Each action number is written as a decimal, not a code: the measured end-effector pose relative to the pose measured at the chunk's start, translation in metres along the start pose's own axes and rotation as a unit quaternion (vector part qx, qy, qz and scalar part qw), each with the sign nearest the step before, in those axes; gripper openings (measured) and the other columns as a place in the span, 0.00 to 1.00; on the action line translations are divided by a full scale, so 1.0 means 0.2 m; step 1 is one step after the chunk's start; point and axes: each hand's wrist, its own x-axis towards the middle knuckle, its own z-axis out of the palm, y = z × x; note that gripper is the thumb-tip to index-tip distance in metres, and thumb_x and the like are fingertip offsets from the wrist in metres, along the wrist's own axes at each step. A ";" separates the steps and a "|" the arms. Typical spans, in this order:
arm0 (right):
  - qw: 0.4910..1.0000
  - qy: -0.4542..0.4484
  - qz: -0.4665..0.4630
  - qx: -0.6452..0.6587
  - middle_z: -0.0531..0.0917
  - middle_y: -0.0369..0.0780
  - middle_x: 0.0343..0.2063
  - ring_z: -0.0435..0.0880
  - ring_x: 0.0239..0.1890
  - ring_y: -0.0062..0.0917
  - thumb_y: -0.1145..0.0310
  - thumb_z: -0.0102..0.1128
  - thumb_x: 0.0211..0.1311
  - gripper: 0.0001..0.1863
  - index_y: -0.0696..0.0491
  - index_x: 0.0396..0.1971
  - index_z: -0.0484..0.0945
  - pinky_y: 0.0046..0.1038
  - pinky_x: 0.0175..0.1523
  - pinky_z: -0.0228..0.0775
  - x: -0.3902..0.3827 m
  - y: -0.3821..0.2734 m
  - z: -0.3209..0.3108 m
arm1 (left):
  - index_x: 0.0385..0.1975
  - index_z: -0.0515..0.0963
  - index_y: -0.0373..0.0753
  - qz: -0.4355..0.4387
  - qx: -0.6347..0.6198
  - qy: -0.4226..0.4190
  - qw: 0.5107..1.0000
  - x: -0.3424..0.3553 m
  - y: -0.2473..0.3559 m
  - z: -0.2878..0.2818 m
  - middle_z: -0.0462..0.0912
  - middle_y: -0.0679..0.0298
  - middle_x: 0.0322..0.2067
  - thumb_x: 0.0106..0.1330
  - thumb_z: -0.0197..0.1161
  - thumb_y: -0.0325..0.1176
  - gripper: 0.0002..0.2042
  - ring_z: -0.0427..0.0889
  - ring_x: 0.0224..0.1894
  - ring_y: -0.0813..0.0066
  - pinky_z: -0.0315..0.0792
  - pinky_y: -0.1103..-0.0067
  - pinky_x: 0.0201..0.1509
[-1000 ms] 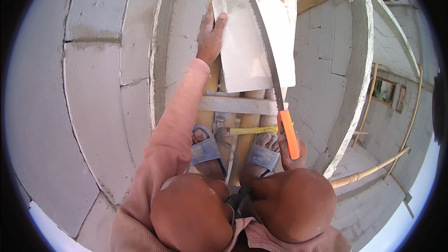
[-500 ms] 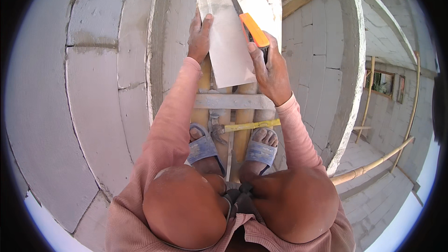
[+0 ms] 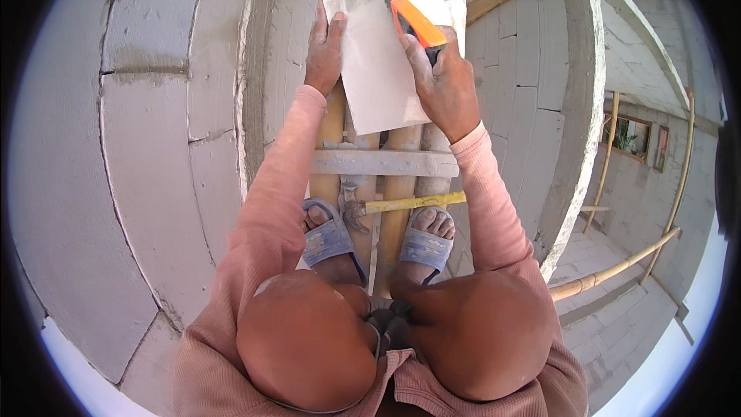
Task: The person uses a hand saw to cut a lightweight concrete block, applies mortar to the top of a wall using a trowel, and then places the cut block into position, tapping it with a hammer to level it.
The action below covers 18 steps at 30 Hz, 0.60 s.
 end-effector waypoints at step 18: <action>0.994 -0.011 0.110 -0.010 0.78 0.44 0.31 0.81 0.33 0.34 0.69 0.64 0.68 0.11 0.59 0.44 0.77 0.32 0.40 0.73 -0.65 0.09 -0.24 | 0.77 0.45 0.35 0.002 0.084 0.031 0.996 -0.02 -0.03 0.02 0.63 0.43 0.67 0.75 0.45 0.56 0.39 0.63 0.70 0.50 0.54 0.66 0.75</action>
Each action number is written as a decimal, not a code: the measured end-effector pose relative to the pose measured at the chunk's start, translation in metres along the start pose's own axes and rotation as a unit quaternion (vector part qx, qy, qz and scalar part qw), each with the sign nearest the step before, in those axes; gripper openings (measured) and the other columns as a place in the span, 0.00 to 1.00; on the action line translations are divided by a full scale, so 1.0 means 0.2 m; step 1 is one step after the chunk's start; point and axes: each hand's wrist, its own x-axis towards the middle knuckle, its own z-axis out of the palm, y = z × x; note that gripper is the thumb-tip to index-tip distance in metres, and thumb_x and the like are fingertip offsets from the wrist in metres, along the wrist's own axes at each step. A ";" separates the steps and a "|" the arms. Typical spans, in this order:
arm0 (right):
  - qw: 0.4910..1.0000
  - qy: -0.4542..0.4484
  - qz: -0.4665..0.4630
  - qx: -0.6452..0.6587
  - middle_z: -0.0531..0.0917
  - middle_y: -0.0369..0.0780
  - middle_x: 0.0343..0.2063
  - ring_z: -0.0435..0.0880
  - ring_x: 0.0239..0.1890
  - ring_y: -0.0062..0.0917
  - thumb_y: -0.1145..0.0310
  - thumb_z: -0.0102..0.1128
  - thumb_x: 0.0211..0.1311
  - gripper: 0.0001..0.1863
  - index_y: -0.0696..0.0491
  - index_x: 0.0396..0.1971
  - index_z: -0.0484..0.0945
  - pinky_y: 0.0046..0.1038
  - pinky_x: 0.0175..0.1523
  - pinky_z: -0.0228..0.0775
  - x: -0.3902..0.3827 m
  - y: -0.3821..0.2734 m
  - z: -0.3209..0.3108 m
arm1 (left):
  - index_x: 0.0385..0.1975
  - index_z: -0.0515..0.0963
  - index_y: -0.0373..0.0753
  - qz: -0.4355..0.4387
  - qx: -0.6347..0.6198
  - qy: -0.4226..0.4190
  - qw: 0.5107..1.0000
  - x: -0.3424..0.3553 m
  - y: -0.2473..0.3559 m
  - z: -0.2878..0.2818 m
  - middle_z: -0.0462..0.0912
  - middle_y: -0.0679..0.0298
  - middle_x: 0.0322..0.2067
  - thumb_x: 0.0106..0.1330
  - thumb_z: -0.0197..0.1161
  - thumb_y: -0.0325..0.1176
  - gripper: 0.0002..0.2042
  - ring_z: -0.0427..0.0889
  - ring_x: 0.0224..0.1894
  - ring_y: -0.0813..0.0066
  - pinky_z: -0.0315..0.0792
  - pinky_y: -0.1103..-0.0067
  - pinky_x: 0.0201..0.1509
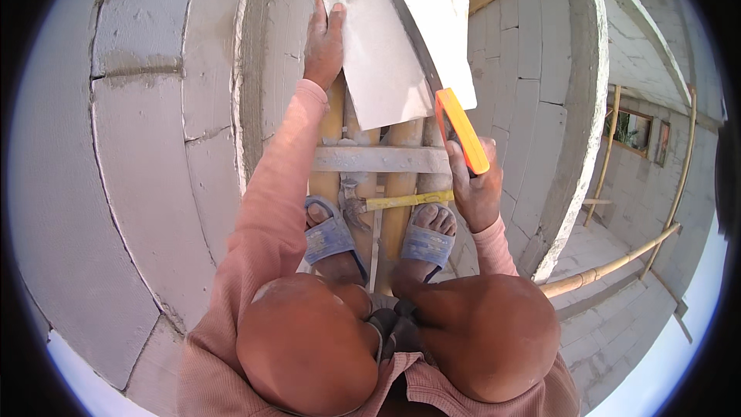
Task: The person uses a hand saw to cut a lightweight concrete block, applies mortar to the top of a wall using a trowel, and then places the cut block into position, tapping it with a hammer to level it.
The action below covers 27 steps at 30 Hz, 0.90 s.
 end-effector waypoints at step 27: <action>0.999 0.008 -0.029 -0.015 0.78 0.42 0.31 0.76 0.28 0.26 0.66 0.68 0.66 0.13 0.59 0.40 0.77 0.27 0.34 0.69 -0.03 0.10 0.00 | 0.77 0.44 0.35 0.010 0.009 -0.014 1.000 0.03 0.03 -0.03 0.63 0.50 0.70 0.76 0.47 0.56 0.40 0.63 0.71 0.62 0.53 0.73 0.75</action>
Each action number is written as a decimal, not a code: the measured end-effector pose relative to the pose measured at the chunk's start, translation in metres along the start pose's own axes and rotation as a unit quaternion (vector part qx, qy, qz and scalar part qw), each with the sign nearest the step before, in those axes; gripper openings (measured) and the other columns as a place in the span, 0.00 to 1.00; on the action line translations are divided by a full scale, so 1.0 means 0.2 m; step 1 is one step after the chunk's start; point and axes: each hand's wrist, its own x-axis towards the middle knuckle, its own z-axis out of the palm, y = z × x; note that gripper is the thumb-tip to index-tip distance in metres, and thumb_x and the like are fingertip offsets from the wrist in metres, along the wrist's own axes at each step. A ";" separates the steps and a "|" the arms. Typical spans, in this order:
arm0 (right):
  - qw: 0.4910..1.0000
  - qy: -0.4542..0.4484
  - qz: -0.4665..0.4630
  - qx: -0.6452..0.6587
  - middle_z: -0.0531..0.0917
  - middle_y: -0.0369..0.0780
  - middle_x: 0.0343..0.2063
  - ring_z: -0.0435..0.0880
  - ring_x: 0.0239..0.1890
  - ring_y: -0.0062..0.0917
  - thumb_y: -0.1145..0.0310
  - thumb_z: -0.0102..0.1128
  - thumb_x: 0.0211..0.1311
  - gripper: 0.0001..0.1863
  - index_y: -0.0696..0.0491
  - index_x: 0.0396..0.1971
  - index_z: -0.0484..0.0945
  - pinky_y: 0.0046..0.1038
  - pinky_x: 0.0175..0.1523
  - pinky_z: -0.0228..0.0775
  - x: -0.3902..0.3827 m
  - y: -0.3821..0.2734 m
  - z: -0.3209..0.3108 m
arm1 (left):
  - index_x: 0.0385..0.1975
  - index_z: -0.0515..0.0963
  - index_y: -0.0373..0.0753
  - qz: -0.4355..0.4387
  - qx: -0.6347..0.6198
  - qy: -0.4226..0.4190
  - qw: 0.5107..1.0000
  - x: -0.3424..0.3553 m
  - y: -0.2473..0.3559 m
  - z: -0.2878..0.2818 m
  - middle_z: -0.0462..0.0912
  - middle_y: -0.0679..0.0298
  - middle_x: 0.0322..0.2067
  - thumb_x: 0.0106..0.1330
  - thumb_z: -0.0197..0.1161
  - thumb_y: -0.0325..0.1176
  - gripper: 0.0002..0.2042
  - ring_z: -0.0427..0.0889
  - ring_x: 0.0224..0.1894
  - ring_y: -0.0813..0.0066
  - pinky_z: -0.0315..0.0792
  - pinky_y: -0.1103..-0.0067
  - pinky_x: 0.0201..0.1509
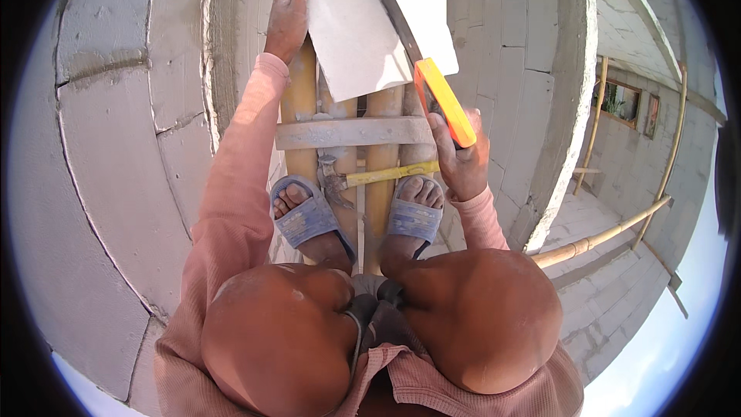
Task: The person uses a hand saw to cut a lightweight concrete block, applies mortar to the top of a wall using a trowel, and then places the cut block into position, tapping it with a hammer to level it.
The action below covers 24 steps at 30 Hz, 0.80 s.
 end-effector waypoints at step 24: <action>0.996 -0.038 0.070 -0.037 0.77 0.45 0.28 0.75 0.24 0.41 0.67 0.67 0.65 0.10 0.58 0.38 0.80 0.38 0.30 0.66 -0.44 0.17 -0.22 | 0.77 0.42 0.34 0.039 -0.092 -0.006 0.995 0.00 0.02 0.06 0.56 0.42 0.72 0.74 0.47 0.58 0.43 0.53 0.76 0.54 0.49 0.68 0.78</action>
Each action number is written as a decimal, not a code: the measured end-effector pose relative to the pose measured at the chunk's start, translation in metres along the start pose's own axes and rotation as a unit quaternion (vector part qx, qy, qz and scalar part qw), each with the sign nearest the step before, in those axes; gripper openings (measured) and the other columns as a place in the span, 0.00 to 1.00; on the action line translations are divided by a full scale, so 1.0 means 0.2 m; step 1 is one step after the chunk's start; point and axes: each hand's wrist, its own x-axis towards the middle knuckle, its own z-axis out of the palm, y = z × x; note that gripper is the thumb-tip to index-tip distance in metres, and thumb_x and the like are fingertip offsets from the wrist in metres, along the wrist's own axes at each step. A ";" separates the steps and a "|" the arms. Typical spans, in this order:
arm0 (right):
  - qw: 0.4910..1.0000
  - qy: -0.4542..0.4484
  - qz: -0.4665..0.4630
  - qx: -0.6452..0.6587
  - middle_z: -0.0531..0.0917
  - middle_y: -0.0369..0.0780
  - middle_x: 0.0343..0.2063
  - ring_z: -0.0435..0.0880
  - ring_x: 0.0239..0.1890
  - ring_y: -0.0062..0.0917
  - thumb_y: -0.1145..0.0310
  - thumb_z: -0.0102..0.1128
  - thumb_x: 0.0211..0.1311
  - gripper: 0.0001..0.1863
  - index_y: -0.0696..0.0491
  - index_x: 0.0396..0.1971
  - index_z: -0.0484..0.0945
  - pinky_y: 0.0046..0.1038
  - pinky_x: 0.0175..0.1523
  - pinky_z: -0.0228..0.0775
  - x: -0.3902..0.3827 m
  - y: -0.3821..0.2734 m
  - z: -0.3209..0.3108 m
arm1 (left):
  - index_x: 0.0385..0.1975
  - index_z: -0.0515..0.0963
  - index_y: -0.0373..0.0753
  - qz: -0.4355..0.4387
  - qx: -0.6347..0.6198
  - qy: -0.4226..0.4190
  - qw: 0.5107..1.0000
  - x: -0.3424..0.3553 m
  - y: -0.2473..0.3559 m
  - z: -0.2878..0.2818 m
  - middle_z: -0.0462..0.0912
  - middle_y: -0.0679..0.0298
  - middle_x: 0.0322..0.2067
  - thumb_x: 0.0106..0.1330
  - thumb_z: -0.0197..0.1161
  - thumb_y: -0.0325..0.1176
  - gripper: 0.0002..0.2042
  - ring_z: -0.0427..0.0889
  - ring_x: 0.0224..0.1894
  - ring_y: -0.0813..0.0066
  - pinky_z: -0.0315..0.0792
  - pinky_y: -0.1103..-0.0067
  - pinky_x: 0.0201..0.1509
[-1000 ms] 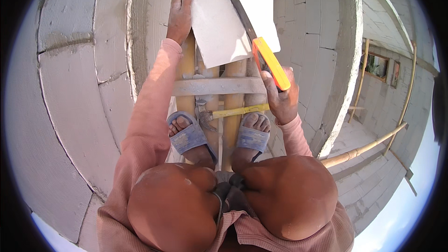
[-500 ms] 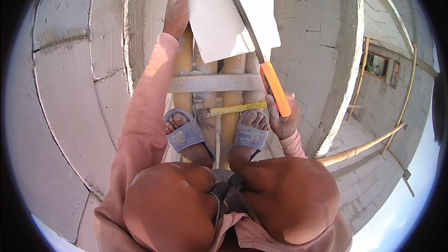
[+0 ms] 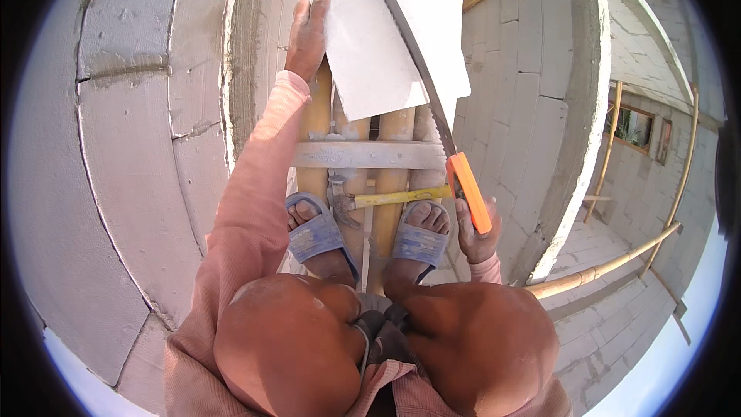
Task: The person uses a hand saw to cut a lightweight concrete block, applies mortar to the top of a wall using a trowel, and then places the cut block into position, tapping it with a hammer to level it.
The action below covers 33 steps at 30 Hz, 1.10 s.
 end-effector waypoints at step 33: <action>1.000 -0.005 0.005 -0.018 0.74 0.43 0.20 0.73 0.20 0.32 0.66 0.68 0.66 0.12 0.58 0.30 0.77 0.33 0.29 0.65 -0.24 0.10 -0.08 | 0.73 0.53 0.30 0.045 -0.036 -0.010 0.998 0.08 -0.01 -0.07 0.69 0.43 0.63 0.77 0.46 0.52 0.35 0.68 0.65 0.56 0.58 0.68 0.72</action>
